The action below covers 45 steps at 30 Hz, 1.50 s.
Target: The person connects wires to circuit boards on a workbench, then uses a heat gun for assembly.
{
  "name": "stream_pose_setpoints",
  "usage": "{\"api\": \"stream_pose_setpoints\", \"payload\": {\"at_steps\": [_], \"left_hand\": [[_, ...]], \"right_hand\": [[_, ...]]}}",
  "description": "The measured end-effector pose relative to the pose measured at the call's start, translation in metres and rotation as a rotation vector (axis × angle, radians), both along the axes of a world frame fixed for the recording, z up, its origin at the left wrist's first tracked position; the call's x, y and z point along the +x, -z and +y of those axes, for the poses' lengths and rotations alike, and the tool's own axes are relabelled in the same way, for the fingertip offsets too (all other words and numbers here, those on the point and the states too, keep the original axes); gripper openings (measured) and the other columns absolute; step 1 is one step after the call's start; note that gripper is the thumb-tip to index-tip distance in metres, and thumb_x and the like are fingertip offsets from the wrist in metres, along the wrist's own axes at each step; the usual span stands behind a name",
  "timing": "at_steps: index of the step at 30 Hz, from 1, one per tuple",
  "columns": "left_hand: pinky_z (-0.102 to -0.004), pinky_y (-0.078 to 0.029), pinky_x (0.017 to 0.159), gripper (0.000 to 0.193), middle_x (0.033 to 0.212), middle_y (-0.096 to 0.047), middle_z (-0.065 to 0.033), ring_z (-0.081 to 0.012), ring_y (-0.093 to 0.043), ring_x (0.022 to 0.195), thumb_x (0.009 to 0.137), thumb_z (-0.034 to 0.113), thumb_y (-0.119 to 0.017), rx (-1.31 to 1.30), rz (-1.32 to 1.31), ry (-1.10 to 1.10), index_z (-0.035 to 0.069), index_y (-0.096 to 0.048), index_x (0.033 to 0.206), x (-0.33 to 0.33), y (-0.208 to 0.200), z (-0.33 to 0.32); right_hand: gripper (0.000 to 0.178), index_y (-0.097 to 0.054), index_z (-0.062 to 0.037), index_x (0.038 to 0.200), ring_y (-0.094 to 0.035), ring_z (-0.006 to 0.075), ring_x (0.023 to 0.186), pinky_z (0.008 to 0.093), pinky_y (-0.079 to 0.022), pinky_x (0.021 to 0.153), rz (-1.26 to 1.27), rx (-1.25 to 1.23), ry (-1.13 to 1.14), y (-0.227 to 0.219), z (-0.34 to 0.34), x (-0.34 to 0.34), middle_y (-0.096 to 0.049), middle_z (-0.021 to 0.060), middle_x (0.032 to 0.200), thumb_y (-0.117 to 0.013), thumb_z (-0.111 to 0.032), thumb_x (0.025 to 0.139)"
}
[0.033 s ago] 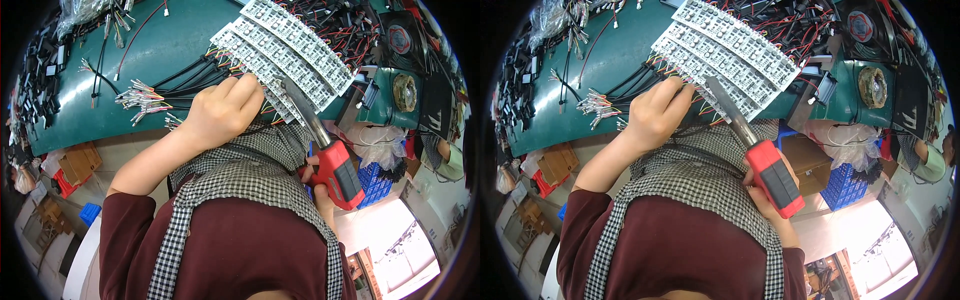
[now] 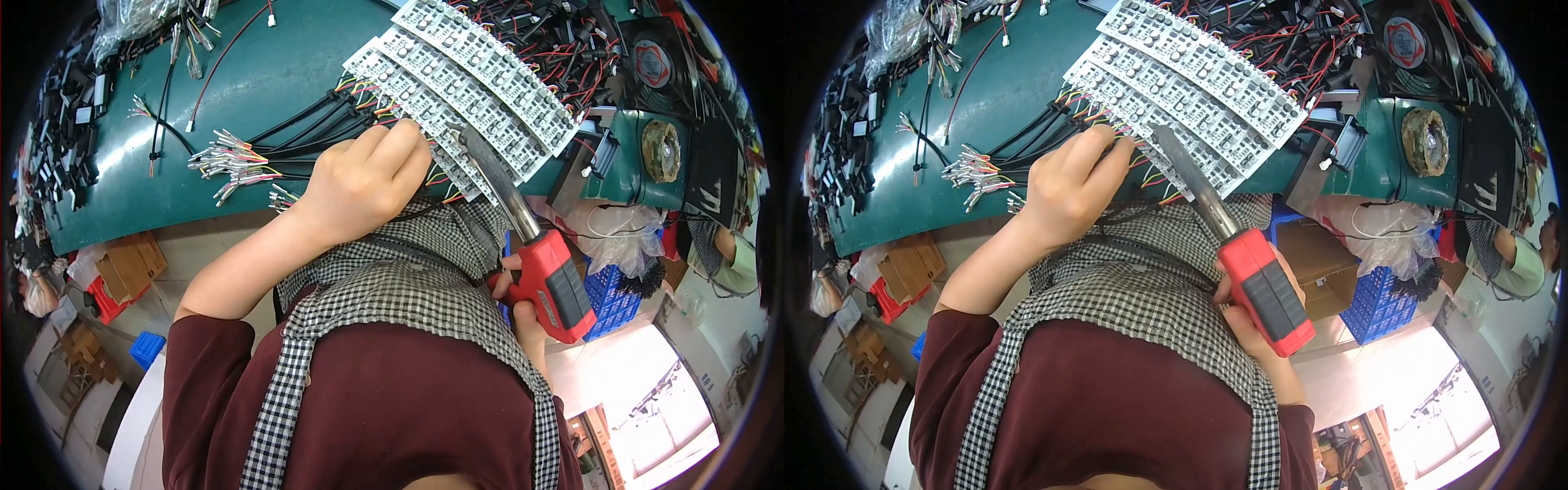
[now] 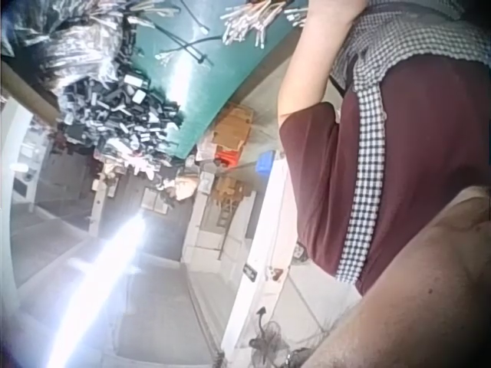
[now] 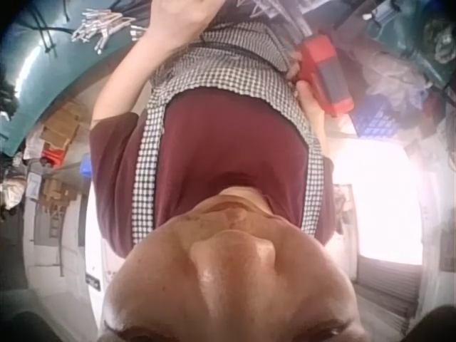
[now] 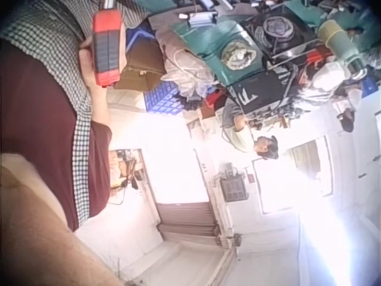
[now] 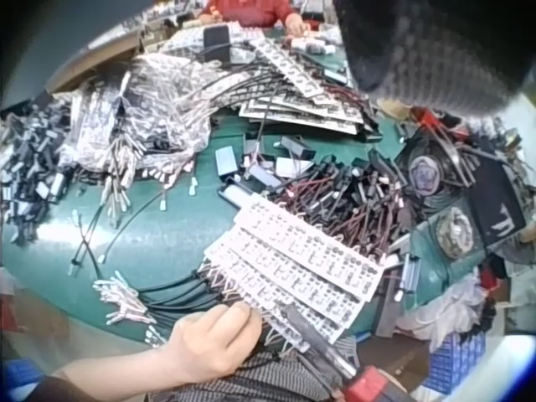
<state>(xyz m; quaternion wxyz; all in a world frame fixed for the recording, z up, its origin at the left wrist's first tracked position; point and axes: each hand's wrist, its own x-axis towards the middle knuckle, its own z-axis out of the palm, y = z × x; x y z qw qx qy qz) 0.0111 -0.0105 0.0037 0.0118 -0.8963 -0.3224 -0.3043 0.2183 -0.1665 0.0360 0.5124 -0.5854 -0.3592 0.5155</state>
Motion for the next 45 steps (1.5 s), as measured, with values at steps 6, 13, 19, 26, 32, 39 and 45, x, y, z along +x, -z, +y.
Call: {"api": "stream_pose_setpoints", "payload": {"at_steps": [6, 13, 19, 26, 32, 39, 45], "left_hand": [[-0.0205, -0.040, 0.042, 0.011, 0.078, -0.049, -0.0018, -0.0090, -0.050, 0.057, 0.067, 0.008, -0.060, -0.024, 0.016, -0.025, 0.004, -0.057, 0.076, 0.002, -0.004, -0.003], [-0.0205, -0.042, 0.043, 0.015, 0.078, -0.050, -0.0016, -0.0092, -0.051, 0.058, 0.068, 0.008, -0.062, 0.007, -0.013, -0.027, 0.002, -0.060, 0.082, 0.004, -0.003, -0.004], [-0.0208, -0.042, 0.043, 0.014, 0.076, -0.049, -0.0019, -0.0095, -0.051, 0.057, 0.068, 0.007, -0.061, -0.011, -0.012, -0.022, 0.001, -0.059, 0.081, 0.002, -0.004, -0.004], [-0.0210, -0.042, 0.043, 0.013, 0.076, -0.048, -0.0019, -0.0096, -0.050, 0.056, 0.066, 0.007, -0.061, -0.022, -0.002, -0.009, 0.002, -0.058, 0.077, 0.003, -0.007, -0.003], [-0.0211, -0.043, 0.043, 0.014, 0.076, -0.048, -0.0017, -0.0096, -0.050, 0.058, 0.066, 0.007, -0.061, -0.024, 0.003, -0.001, 0.001, -0.058, 0.078, 0.003, -0.008, -0.003], [-0.0208, -0.042, 0.043, 0.013, 0.075, -0.047, -0.0015, -0.0096, -0.050, 0.058, 0.066, 0.007, -0.061, -0.014, 0.013, -0.002, 0.002, -0.058, 0.077, 0.004, -0.008, -0.003], [-0.0208, -0.041, 0.042, 0.012, 0.073, -0.046, -0.0016, -0.0095, -0.050, 0.058, 0.065, 0.007, -0.060, -0.014, 0.029, -0.004, 0.002, -0.057, 0.075, 0.004, -0.009, -0.002]], "right_hand": [[0.065, -0.046, 0.0102, 0.121, -0.060, 0.0135, 0.061, 0.0268, -0.047, 0.070, -0.098, 0.036, -0.132, 0.011, -0.009, 0.013, -0.065, 0.0077, 0.076, -0.071, -0.029, 0.075], [0.074, -0.043, 0.0098, 0.125, -0.061, 0.0129, 0.062, 0.0283, -0.047, 0.075, -0.018, -0.050, -0.047, 0.008, -0.011, 0.006, -0.065, 0.0069, 0.078, -0.072, -0.038, 0.075], [0.066, -0.052, 0.0071, 0.117, -0.061, 0.0135, 0.063, 0.0301, -0.048, 0.075, -0.145, -0.037, -0.106, 0.012, -0.012, 0.012, -0.066, 0.0083, 0.085, -0.072, -0.041, 0.076], [0.047, -0.064, 0.0011, 0.101, -0.064, 0.0238, 0.086, 0.0343, -0.048, 0.083, -0.273, 0.015, -0.136, 0.028, -0.020, 0.019, -0.065, 0.0126, 0.098, -0.072, -0.038, 0.076], [0.055, -0.060, 0.0031, 0.109, -0.064, 0.0242, 0.085, 0.0346, -0.049, 0.082, -0.319, -0.005, -0.210, 0.041, -0.032, 0.030, -0.065, 0.0133, 0.098, -0.073, -0.037, 0.075], [0.072, -0.045, 0.0095, 0.123, -0.062, 0.0142, 0.063, 0.0299, -0.048, 0.079, -0.149, -0.026, -0.098, 0.017, -0.017, 0.011, -0.066, 0.0067, 0.077, -0.072, -0.038, 0.076], [0.071, -0.046, 0.0089, 0.122, -0.062, 0.0140, 0.064, 0.0301, -0.048, 0.080, -0.148, 0.022, -0.061, 0.018, -0.017, 0.009, -0.067, 0.0061, 0.080, -0.071, -0.039, 0.077]]}}
